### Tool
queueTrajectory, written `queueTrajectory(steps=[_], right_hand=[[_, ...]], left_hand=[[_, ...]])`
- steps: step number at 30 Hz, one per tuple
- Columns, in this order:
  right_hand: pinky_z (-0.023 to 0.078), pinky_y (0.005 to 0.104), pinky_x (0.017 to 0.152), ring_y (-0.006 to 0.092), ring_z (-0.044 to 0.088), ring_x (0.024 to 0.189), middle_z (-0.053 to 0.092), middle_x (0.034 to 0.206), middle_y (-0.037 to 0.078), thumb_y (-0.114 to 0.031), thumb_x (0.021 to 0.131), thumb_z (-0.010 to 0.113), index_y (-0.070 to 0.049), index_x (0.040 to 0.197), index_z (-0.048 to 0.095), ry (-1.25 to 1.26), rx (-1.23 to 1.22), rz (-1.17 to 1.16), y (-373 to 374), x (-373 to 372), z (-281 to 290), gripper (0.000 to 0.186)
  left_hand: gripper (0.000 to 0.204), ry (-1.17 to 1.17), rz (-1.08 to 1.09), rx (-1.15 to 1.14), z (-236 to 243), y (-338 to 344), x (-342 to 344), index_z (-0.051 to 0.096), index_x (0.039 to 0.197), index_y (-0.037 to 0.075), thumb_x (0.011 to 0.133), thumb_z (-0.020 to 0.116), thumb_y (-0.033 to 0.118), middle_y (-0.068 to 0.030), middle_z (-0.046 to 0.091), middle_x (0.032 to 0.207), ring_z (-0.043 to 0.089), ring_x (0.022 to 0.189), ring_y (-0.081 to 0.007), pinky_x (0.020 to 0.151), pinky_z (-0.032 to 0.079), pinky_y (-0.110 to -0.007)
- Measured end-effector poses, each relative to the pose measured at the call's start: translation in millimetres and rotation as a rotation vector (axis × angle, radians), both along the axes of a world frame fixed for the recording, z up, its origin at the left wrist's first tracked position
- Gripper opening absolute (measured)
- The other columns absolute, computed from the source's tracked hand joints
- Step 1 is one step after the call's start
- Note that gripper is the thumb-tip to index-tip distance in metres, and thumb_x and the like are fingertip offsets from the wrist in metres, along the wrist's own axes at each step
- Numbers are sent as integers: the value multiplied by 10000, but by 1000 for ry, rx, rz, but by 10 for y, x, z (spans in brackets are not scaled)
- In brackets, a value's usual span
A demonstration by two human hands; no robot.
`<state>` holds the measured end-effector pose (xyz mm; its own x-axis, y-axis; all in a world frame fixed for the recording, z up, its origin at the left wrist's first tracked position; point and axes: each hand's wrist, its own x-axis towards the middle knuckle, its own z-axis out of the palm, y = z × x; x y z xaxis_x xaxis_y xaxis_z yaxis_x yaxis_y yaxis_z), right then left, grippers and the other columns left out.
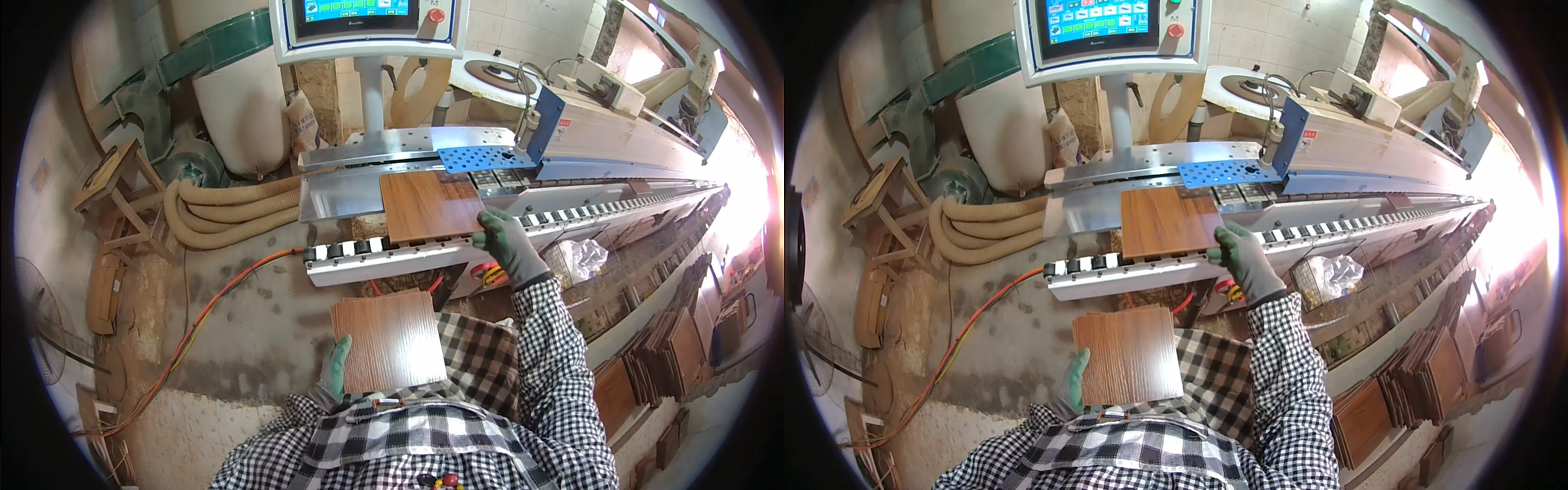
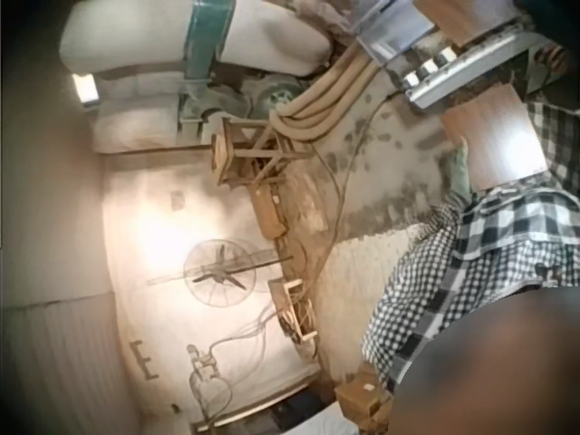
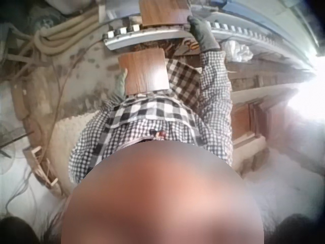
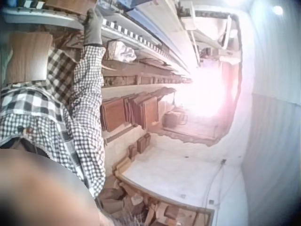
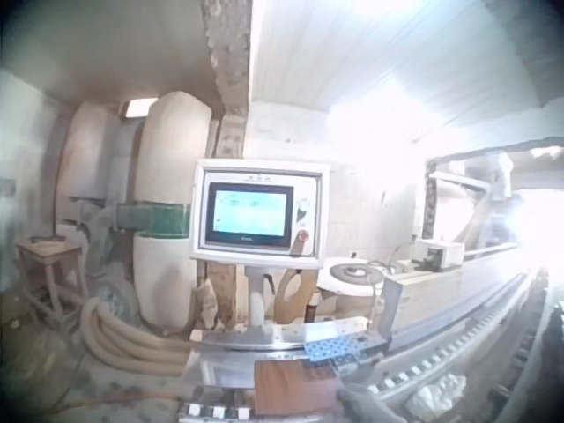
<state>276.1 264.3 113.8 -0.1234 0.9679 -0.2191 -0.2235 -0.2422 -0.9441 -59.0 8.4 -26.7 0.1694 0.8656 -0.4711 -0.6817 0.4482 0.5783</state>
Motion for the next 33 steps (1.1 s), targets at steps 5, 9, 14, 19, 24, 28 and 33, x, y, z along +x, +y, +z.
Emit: queueTrajectory(steps=[5, 9, 14, 19, 24, 28, 33], right_hand=[[587, 355, 775, 209, 678, 845, 636, 1018, 66, -69, 984, 644, 26, 1409, 503, 22, 168, -22, 305, -65, -347, 458], [555, 281, 756, 147, 655, 835, 652, 1029, 46, -77, 971, 676, 27, 1456, 486, -88, 188, -62, 133, -346, -134, 531], [522, 402, 947, 291, 654, 1090, 667, 1154, 141, -227, 929, 679, -55, 1207, 665, -1070, 974, 129, -224, -1213, 159, 327], [482, 456, 979, 294, 637, 1101, 685, 1125, 72, -269, 928, 663, -114, 1132, 711, -1293, 1106, 49, -89, -1458, -99, 261], [469, 463, 1005, 288, 633, 1120, 686, 1127, 56, -297, 913, 678, -136, 1110, 718, -1288, 1113, -8, -63, -1392, -79, 258], [455, 471, 1027, 292, 628, 1127, 683, 1140, 59, -319, 906, 683, -155, 1114, 715, -1339, 1047, -53, 1, -1130, -71, 267], [421, 485, 1068, 314, 601, 1177, 651, 1232, 71, -343, 849, 750, -159, 1165, 696, -1438, 932, -19, 46, -728, 15, 369]], left_hand=[[451, 55, 77, -33, 66, 4, 100, 570, 1345, 48, 1032, 624, 369, -67, 688, 1185, 701, 994, -202, 860, 601, -374], [429, 18, 104, -32, -76, 41, 121, 591, 1318, 28, 1029, 638, 342, -64, 686, 1184, 695, 982, -184, 850, 593, -359], [414, 67, 141, -26, -389, 6, 72, 621, 1307, 19, 1037, 630, 333, -70, 670, 1241, 677, 1047, -176, 918, 572, -336], [493, 0, 49, -10, -51, 101, 137, 541, 1402, 1, 1051, 595, 343, -99, 643, 1303, 653, 1123, -190, 984, 548, -349], [512, 75, 62, 60, -431, 74, -45, 507, 1415, -8, 1055, 579, 348, -112, 638, 1294, 654, 1109, -199, 968, 551, -350], [640, 126, 28, 81, -665, 102, -72, 420, 1470, 21, 1036, 561, 469, -189, 595, 1360, 651, 1163, -313, 982, 569, -495], [638, 119, 59, 57, -779, 99, -134, 429, 1480, 37, 1034, 566, 472, -174, 600, 1363, 655, 1153, -307, 967, 572, -488]])
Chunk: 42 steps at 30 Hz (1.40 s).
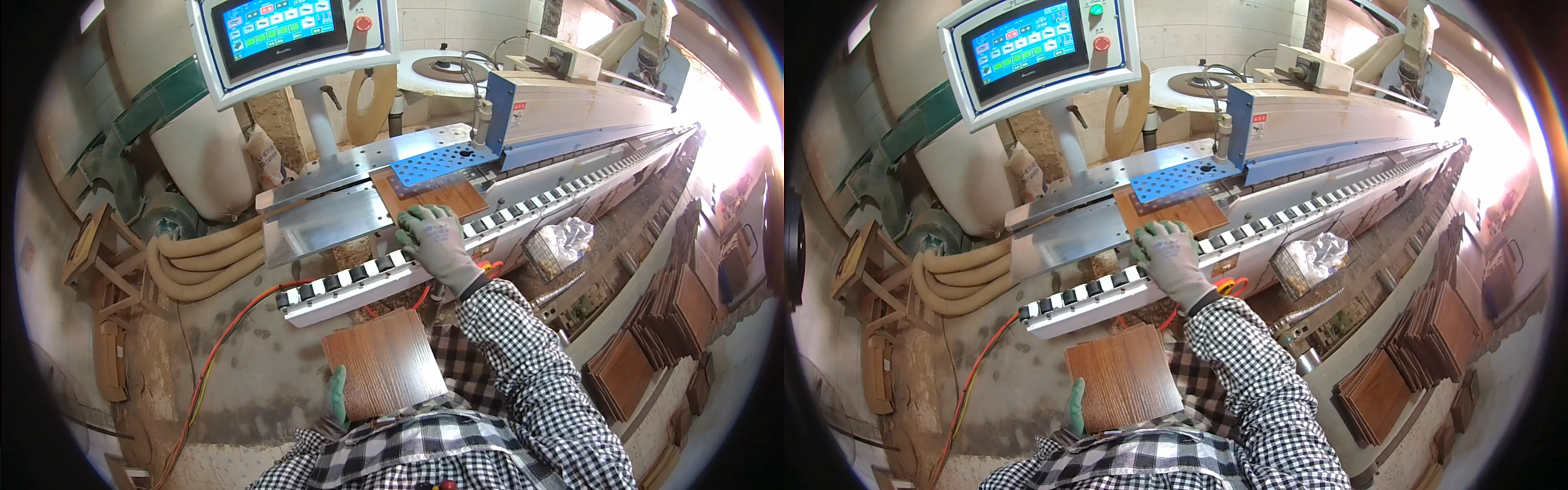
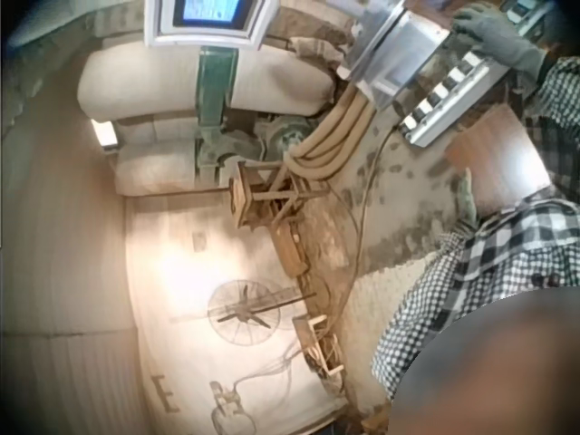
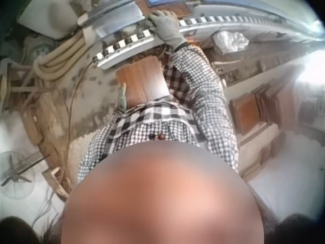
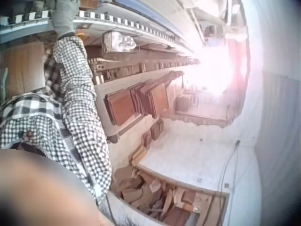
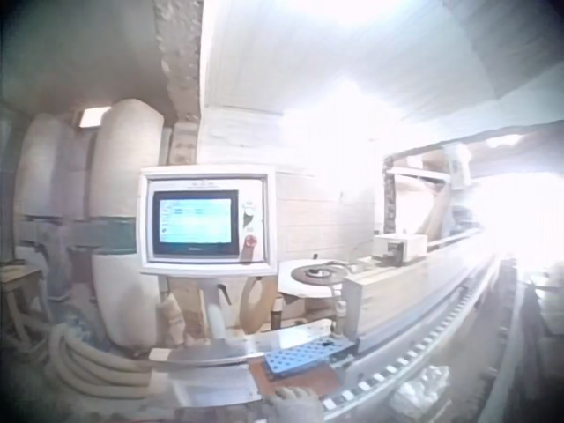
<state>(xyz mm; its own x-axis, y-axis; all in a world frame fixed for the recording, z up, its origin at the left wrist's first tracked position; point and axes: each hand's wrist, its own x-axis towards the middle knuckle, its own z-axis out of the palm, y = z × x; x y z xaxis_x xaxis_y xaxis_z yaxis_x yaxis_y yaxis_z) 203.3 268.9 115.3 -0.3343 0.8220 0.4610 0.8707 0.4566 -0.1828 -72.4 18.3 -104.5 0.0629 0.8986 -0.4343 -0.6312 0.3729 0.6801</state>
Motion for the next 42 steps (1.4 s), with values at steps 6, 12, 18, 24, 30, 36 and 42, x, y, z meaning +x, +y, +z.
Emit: queueTrajectory(steps=[6, 12, 18, 24, 30, 36, 42], right_hand=[[406, 475, 1071, 301, 598, 1183, 654, 1232, 61, -341, 846, 743, -157, 1125, 697, -8, 64, -78, 78, 375, -65, 337], [396, 449, 1080, 296, 598, 1211, 670, 1249, 64, -407, 912, 706, -161, 1148, 708, -45, -7, -251, 135, 696, 2, 341], [406, 446, 1077, 272, 590, 1222, 669, 1250, 82, -507, 911, 703, -136, 1103, 706, -41, 16, -479, 191, 1106, -3, 418], [575, 368, 748, 189, 690, 867, 730, 992, 124, -287, 983, 692, -56, 1179, 692, 654, -324, -115, -665, 904, -349, 304], [528, 289, 905, 150, 652, 999, 706, 1132, 101, -306, 974, 720, 36, 1244, 645, 958, -1142, -15, -2392, 453, -1255, 442], [490, 240, 819, 81, 578, 937, 671, 1073, 27, -264, 998, 702, 38, 1251, 623, 1233, -1073, -85, -2589, 313, -1222, 402], [511, 280, 913, 113, 612, 1027, 690, 1159, 64, -290, 1009, 687, 45, 1373, 561, 1323, -1142, -37, -2600, 376, -1313, 511]], left_hand=[[629, -10, -65, 19, 190, -8, 23, 424, 1494, 53, 1041, 559, 467, -171, 596, 1375, 654, 1150, -311, 982, 563, -489], [647, -61, -33, 18, 249, -36, 73, 416, 1498, 53, 1037, 560, 483, -172, 589, 1392, 642, 1175, -335, 1000, 553, -506], [682, -69, -72, 2, 329, -11, 67, 399, 1512, 60, 1024, 575, 502, -178, 587, 1397, 636, 1194, -344, 1007, 549, -522], [681, -136, -44, -31, 734, -77, 169, 422, 1478, 40, 1004, 617, 490, -157, 622, 1307, 686, 1114, -280, 918, 614, -449], [762, -81, -87, -15, 739, -58, 183, 384, 1526, 57, 1013, 528, 603, -175, 557, 1433, 619, 1235, -325, 1029, 545, -510], [719, -123, -114, 24, 693, -123, 153, 392, 1526, 69, 1041, 471, 594, -127, 582, 1396, 644, 1190, -241, 981, 578, -396], [624, 69, -124, 25, 767, -87, 171, 436, 1480, 37, 1069, 478, 504, -148, 597, 1370, 659, 1178, -240, 978, 582, -382]])
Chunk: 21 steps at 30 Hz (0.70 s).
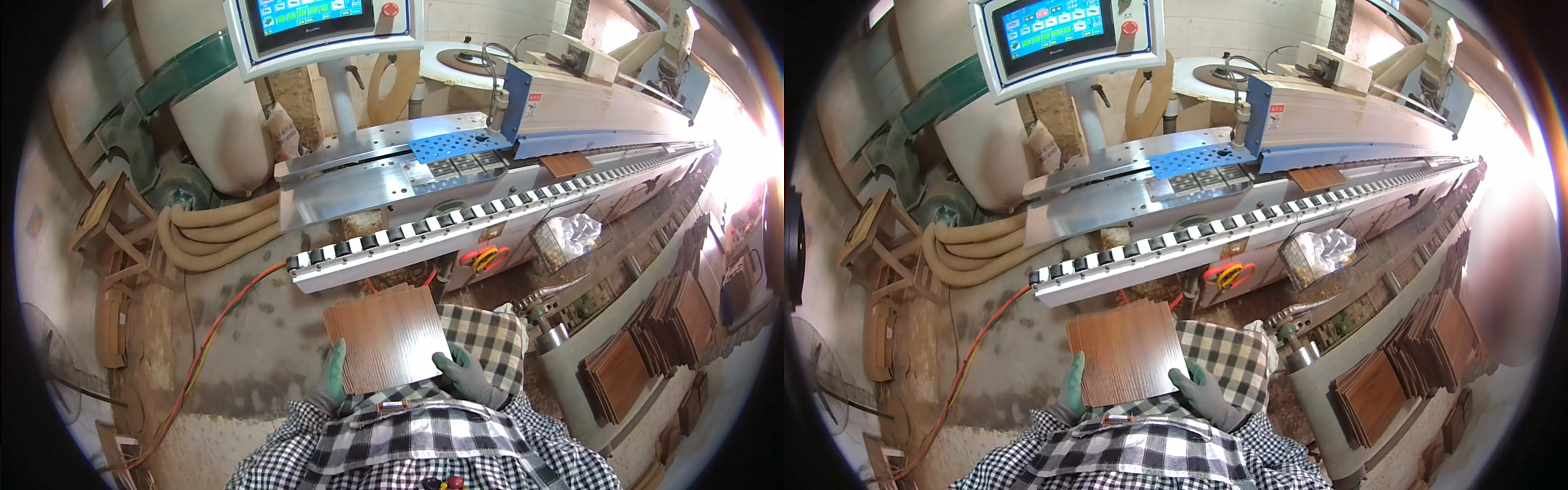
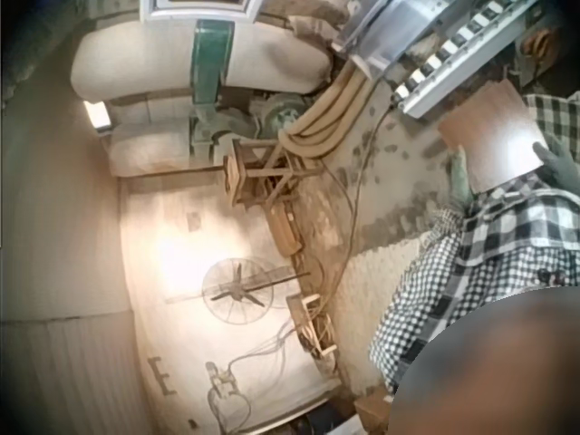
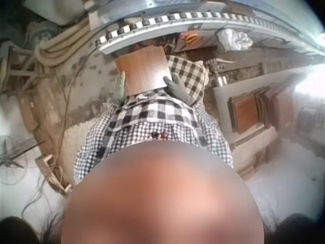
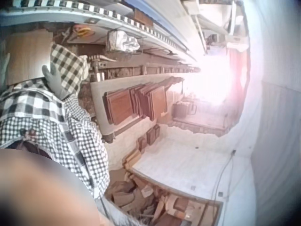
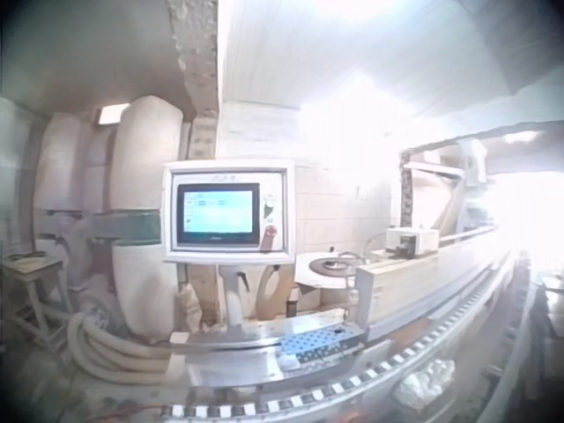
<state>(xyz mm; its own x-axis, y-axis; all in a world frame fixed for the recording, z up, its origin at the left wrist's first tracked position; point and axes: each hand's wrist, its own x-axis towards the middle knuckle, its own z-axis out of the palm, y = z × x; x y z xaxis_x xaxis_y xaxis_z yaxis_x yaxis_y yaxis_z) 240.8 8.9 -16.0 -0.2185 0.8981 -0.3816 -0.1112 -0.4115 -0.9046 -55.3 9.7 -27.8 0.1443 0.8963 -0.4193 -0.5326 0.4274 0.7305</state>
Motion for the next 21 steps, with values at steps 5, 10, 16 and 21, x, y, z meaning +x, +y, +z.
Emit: queueTrajectory(steps=[5, 10, 16, 21], right_hand=[[525, 222, 808, 117, 642, 939, 684, 1199, 97, -297, 1016, 661, 84, 1429, 518, 97, -93, -152, -21, 111, 179, 581], [539, 233, 776, 102, 648, 884, 698, 1046, 64, -278, 1034, 619, 68, 1350, 589, 96, 113, -167, 232, 646, 331, 469], [480, 203, 593, 70, 595, 680, 670, 955, 9, -351, 1060, 584, 48, 1319, 578, 110, 318, -134, 1128, 438, 1087, 476], [564, 283, 665, 153, 675, 759, 655, 976, 71, -337, 1010, 663, 40, 1307, 578, 16, 210, -245, 1974, 198, 1459, 487]], left_hand=[[578, 79, 26, 18, 63, 2, 34, 454, 1445, 32, 1065, 514, 462, -148, 630, 1296, 698, 1091, -243, 923, 614, -401], [542, 19, 44, 0, 37, -3, 66, 489, 1399, 30, 1054, 551, 443, -130, 652, 1222, 709, 1034, -233, 884, 627, -421], [552, 142, 112, 13, -315, -36, -66, 468, 1416, 32, 1055, 554, 439, -126, 652, 1234, 702, 1057, -230, 900, 623, -406], [554, 111, 57, 12, -116, -7, -21, 473, 1412, 25, 1066, 525, 454, -111, 643, 1256, 696, 1078, -210, 916, 614, -373]])
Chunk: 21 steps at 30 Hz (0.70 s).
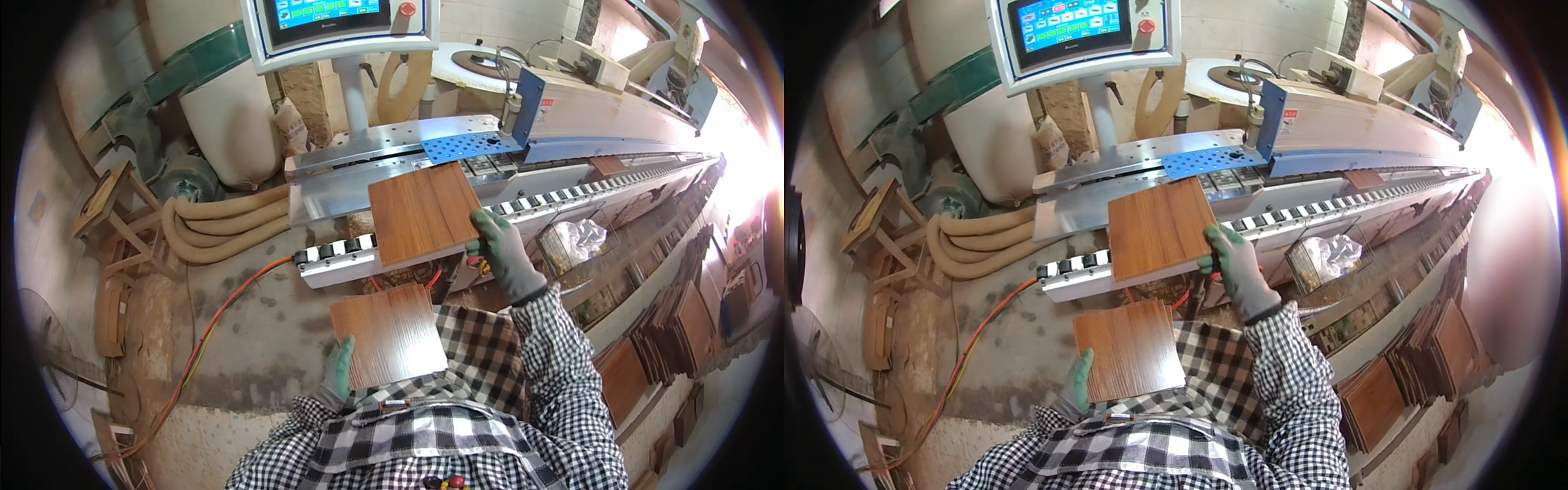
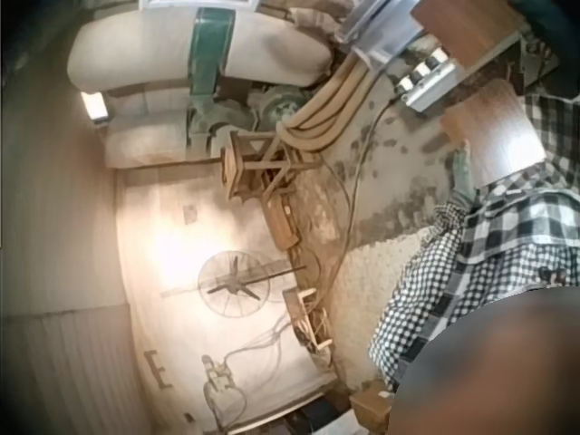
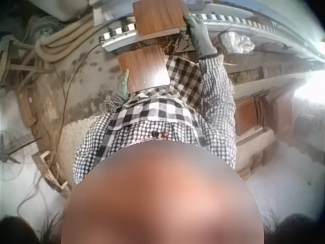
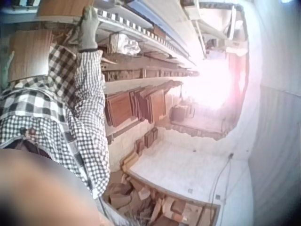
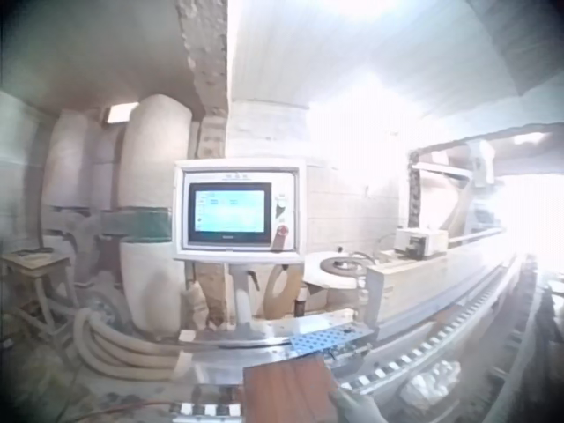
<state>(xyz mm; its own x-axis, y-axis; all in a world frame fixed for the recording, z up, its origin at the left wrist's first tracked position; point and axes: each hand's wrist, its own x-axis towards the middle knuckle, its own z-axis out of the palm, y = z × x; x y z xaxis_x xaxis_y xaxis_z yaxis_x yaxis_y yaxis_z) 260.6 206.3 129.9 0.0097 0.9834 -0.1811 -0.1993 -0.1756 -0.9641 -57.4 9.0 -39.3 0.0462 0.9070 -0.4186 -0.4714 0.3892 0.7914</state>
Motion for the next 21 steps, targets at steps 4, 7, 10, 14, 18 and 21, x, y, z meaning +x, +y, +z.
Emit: queueTrajectory(steps=[4, 7, 10, 14, 18, 21], right_hand=[[597, 323, 738, 206, 701, 823, 636, 1022, 92, -223, 1000, 661, 17, 1231, 595, 51, -9, 39, 543, 15, -118, 340], [605, 349, 784, 230, 704, 877, 622, 1019, 88, -131, 990, 639, 2, 1203, 591, 49, 141, 100, 681, -76, -251, 256], [586, 305, 786, 181, 668, 870, 597, 953, 52, -38, 955, 658, 13, 1248, 573, 204, 28, 112, 621, -264, -142, 310], [535, 261, 755, 119, 599, 805, 650, 1123, 58, -88, 962, 678, 54, 1415, 533, -197, 279, -32, 533, -448, -258, 497], [533, 392, 884, 243, 660, 1009, 660, 1267, 119, -237, 951, 679, -25, 1266, 664, -998, 732, -121, 328, -752, -155, 380], [503, 465, 950, 319, 647, 1078, 658, 1233, 127, -288, 934, 664, -72, 1162, 704, -1178, 955, 60, 259, -1091, -69, 317]], left_hand=[[547, 0, 2, 7, 149, 26, 61, 461, 1420, 23, 1077, 496, 447, -119, 638, 1265, 695, 1085, -210, 912, 616, -364], [551, 5, 8, 36, 292, 14, 105, 452, 1433, 19, 1079, 493, 439, -127, 638, 1270, 697, 1084, -211, 921, 612, -364], [566, -12, -1, -15, 57, -21, 8, 451, 1440, 11, 1078, 495, 444, -125, 636, 1283, 688, 1109, -212, 944, 600, -364], [523, -11, 37, -3, 273, 12, 123, 500, 1392, 11, 1052, 574, 403, -90, 654, 1223, 691, 1026, -184, 879, 601, -339], [577, 11, 11, -6, 313, 3, 126, 448, 1437, -6, 1077, 492, 442, -146, 635, 1302, 694, 1107, -226, 960, 598, -363], [571, -15, 9, -10, 155, -12, 45, 447, 1435, -4, 1077, 490, 438, -145, 635, 1302, 702, 1101, -238, 940, 612, -368]])
